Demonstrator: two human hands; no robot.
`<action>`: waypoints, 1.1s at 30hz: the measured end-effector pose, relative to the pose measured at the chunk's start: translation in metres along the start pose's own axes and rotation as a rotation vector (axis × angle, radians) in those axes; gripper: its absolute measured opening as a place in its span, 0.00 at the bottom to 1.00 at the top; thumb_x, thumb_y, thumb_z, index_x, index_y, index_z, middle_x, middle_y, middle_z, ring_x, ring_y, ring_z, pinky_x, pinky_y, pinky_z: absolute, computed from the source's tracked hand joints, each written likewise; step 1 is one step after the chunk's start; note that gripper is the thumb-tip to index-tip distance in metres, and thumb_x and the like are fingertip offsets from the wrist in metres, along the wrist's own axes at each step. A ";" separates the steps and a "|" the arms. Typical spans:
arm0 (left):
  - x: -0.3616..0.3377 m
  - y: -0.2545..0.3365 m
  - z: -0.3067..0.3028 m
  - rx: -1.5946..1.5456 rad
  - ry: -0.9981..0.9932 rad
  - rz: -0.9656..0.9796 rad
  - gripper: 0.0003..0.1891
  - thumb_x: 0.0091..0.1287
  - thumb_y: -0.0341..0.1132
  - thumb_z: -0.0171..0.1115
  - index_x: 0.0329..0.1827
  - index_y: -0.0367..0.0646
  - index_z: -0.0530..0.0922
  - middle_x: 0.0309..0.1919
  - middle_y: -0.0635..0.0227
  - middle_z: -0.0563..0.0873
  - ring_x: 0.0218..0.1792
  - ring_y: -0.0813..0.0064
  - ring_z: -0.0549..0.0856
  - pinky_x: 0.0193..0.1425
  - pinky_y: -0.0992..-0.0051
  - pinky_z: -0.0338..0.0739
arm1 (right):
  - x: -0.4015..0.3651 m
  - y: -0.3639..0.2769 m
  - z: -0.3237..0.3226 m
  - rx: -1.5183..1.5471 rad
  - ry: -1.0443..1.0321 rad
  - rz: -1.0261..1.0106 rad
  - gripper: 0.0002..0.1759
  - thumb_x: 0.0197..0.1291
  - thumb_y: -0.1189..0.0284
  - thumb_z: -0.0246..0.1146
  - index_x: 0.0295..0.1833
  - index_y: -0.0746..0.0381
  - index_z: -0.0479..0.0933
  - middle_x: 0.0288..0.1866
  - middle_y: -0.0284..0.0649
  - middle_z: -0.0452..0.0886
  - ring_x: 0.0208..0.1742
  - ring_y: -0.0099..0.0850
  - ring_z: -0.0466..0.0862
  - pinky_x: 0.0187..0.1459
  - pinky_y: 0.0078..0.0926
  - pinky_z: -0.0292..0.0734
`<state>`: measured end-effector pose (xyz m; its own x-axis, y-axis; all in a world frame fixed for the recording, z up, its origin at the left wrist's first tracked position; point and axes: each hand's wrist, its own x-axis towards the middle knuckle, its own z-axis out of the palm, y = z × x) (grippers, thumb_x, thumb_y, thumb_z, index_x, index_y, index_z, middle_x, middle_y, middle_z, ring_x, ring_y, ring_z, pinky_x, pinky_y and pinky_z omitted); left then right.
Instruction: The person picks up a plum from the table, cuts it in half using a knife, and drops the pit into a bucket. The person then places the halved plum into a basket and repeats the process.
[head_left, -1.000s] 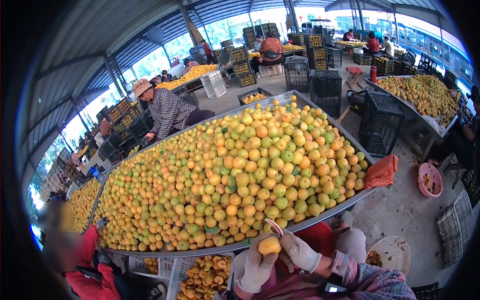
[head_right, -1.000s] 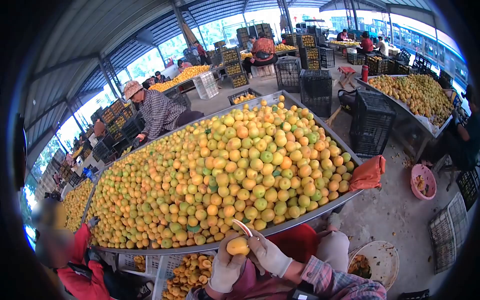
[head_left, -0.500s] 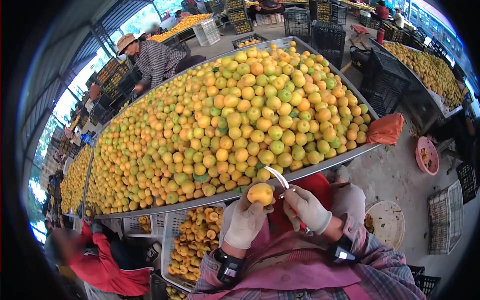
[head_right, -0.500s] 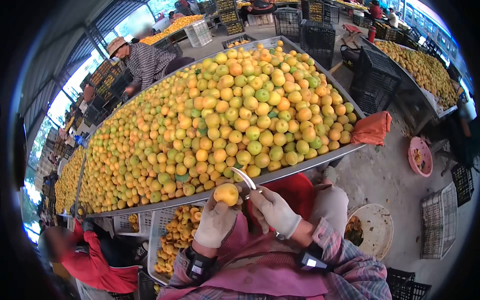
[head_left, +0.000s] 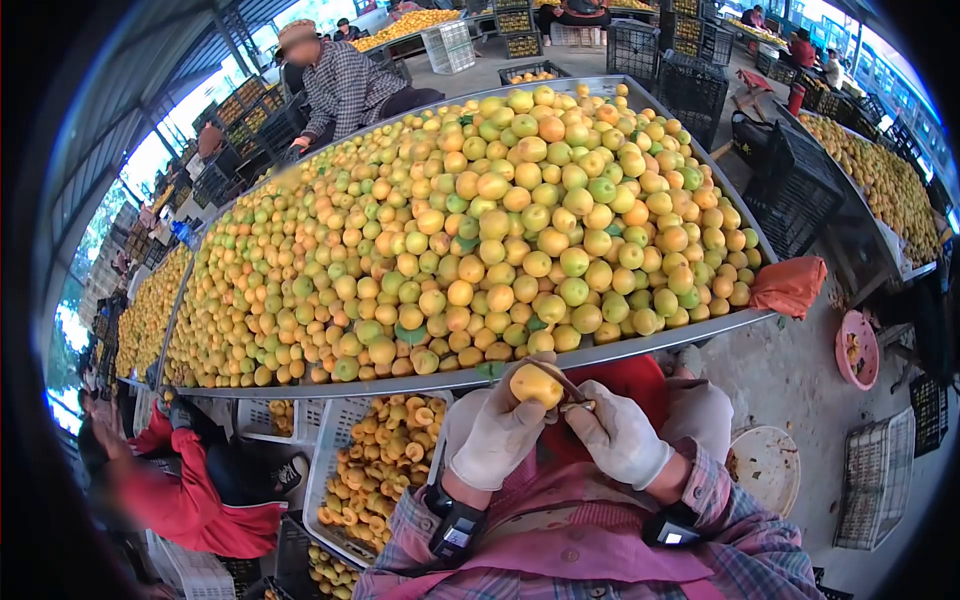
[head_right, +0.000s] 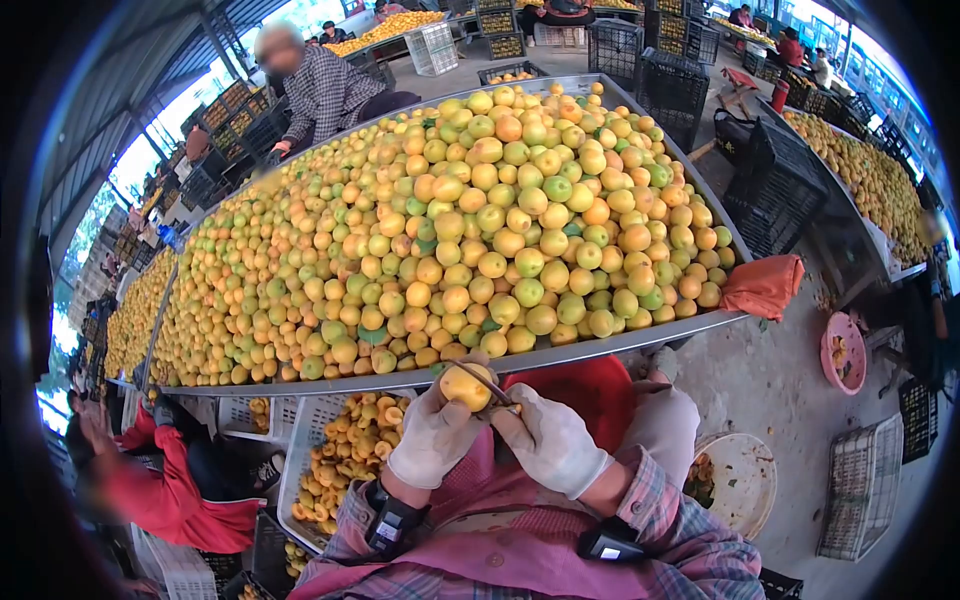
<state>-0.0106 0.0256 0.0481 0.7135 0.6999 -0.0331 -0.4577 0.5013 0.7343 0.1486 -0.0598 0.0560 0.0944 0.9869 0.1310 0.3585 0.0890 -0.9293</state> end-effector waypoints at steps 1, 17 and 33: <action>0.000 0.002 0.003 -0.028 -0.003 -0.008 0.37 0.61 0.40 0.73 0.70 0.40 0.65 0.54 0.71 0.77 0.51 0.80 0.77 0.54 0.81 0.71 | 0.000 0.001 0.002 -0.046 0.008 -0.035 0.15 0.68 0.64 0.58 0.50 0.63 0.69 0.27 0.52 0.77 0.32 0.54 0.80 0.30 0.43 0.73; -0.006 0.025 0.029 0.737 0.005 0.046 0.38 0.64 0.54 0.67 0.68 0.35 0.66 0.54 0.64 0.81 0.55 0.72 0.79 0.61 0.77 0.71 | -0.005 -0.019 0.001 -0.361 0.115 -0.180 0.15 0.65 0.66 0.60 0.50 0.64 0.67 0.22 0.45 0.77 0.25 0.50 0.80 0.24 0.43 0.75; 0.001 0.016 0.039 0.293 0.020 0.036 0.30 0.64 0.49 0.69 0.62 0.38 0.71 0.51 0.65 0.83 0.51 0.71 0.82 0.55 0.71 0.77 | -0.004 -0.005 0.005 -0.382 0.204 -0.235 0.14 0.66 0.64 0.59 0.48 0.63 0.70 0.29 0.49 0.79 0.26 0.50 0.81 0.26 0.44 0.75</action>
<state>0.0032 0.0142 0.0862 0.6873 0.7262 -0.0147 -0.3081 0.3098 0.8995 0.1416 -0.0630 0.0579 0.1364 0.8964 0.4218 0.7030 0.2124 -0.6788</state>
